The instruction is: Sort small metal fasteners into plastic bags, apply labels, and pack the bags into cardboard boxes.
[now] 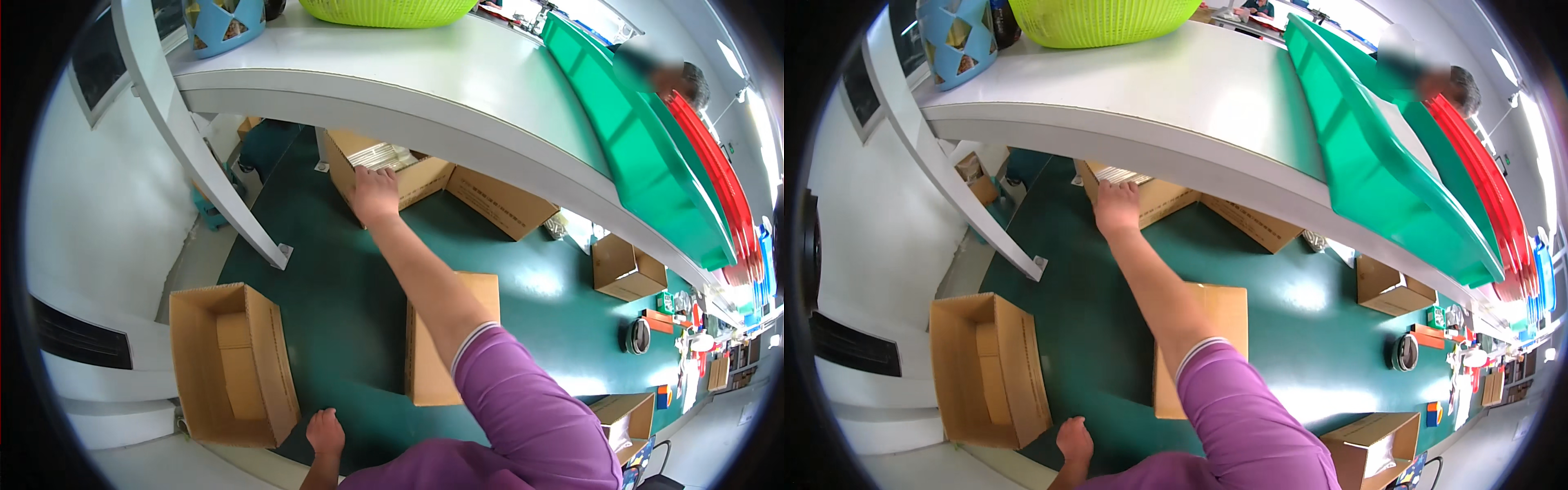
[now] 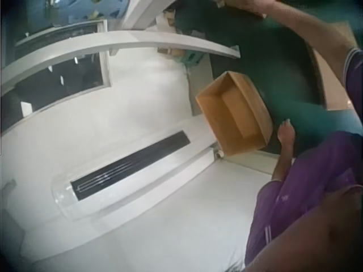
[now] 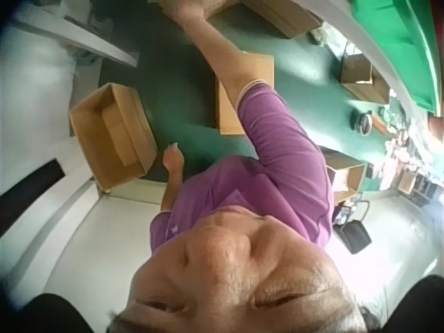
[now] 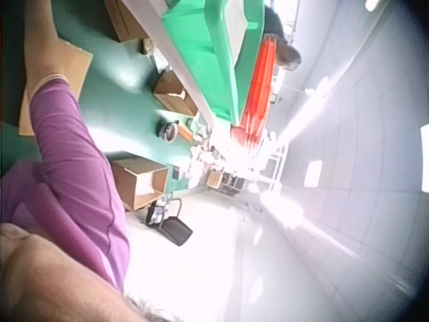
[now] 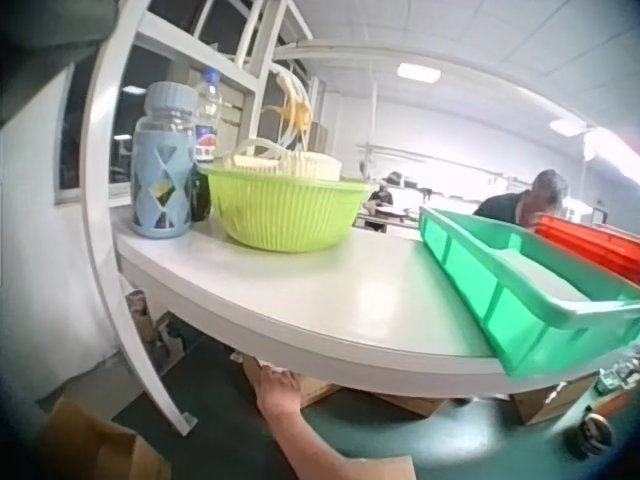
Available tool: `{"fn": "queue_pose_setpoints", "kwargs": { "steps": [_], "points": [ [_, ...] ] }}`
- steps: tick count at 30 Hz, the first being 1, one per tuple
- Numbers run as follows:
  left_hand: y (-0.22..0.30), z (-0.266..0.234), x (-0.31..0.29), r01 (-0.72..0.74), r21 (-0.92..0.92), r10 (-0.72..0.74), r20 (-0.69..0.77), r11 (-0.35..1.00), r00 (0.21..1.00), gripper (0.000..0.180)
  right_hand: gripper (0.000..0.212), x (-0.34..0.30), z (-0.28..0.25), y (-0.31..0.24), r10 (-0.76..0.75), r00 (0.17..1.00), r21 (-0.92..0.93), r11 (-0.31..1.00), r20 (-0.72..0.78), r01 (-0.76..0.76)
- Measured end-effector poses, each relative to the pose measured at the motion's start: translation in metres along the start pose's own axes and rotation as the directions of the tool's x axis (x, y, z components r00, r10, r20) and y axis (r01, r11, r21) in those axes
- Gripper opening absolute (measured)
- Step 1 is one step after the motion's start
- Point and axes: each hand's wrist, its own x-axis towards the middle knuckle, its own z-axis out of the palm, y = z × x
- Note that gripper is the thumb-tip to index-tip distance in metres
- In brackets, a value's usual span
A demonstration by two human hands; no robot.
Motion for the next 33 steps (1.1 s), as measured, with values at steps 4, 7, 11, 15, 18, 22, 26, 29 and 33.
{"fn": "queue_pose_setpoints", "kwargs": {
  "steps": [4, 7, 11, 15, 18, 22, 26, 29, 33],
  "points": [
    [0.001, -0.004, 0.0, 0.051, -0.005, -0.05, 0.052, 0.999, 0.997, 0.013, 0.014, -0.018, 0.01, 0.014, -0.099, 0.987, 0.008, 0.995, -0.129, 0.101],
    [-0.003, -0.003, -0.003, 0.041, 0.012, -0.042, 0.063, 0.999, 0.997, 0.014, 0.013, -0.049, -0.008, 0.016, -0.152, 0.978, 0.046, 0.986, -0.14, 0.16],
    [0.0, -0.001, 0.0, 0.009, 0.036, -0.011, 0.06, 0.999, 0.998, 0.015, 0.011, -0.091, -0.053, 0.033, -0.239, 0.963, 0.127, 0.959, -0.125, 0.254],
    [-0.001, -0.002, 0.001, -0.028, 0.005, 0.028, 0.024, 1.0, 0.999, 0.011, 0.017, -0.121, -0.074, 0.042, -0.287, 0.954, 0.195, 0.934, -0.088, 0.299],
    [-0.004, 0.0, -0.002, -0.048, 0.02, 0.049, -0.035, 0.999, 0.998, 0.009, 0.02, -0.128, -0.079, 0.039, -0.287, 0.956, 0.226, 0.929, -0.058, 0.293],
    [-0.006, 0.001, 0.0, -0.084, 0.039, 0.086, -0.05, 0.996, 0.995, 0.011, 0.021, -0.127, -0.08, 0.04, -0.282, 0.958, 0.232, 0.929, -0.059, 0.288],
    [-0.005, 0.004, 0.0, -0.104, -0.011, 0.103, -0.071, 0.995, 0.992, 0.015, 0.021, -0.126, -0.082, 0.043, -0.286, 0.957, 0.231, 0.928, -0.058, 0.291],
    [-0.008, 0.007, -0.002, -0.123, 0.007, 0.123, -0.08, 0.992, 0.989, 0.018, 0.013, -0.123, -0.082, 0.045, -0.284, 0.957, 0.241, 0.927, -0.05, 0.288],
    [-0.018, 0.013, -0.014, -0.1, 0.072, 0.108, -0.112, 0.992, 0.988, 0.018, 0.016, -0.071, -0.112, 0.043, -0.316, 0.82, 0.259, 0.942, 0.478, 0.213]
  ]
}}
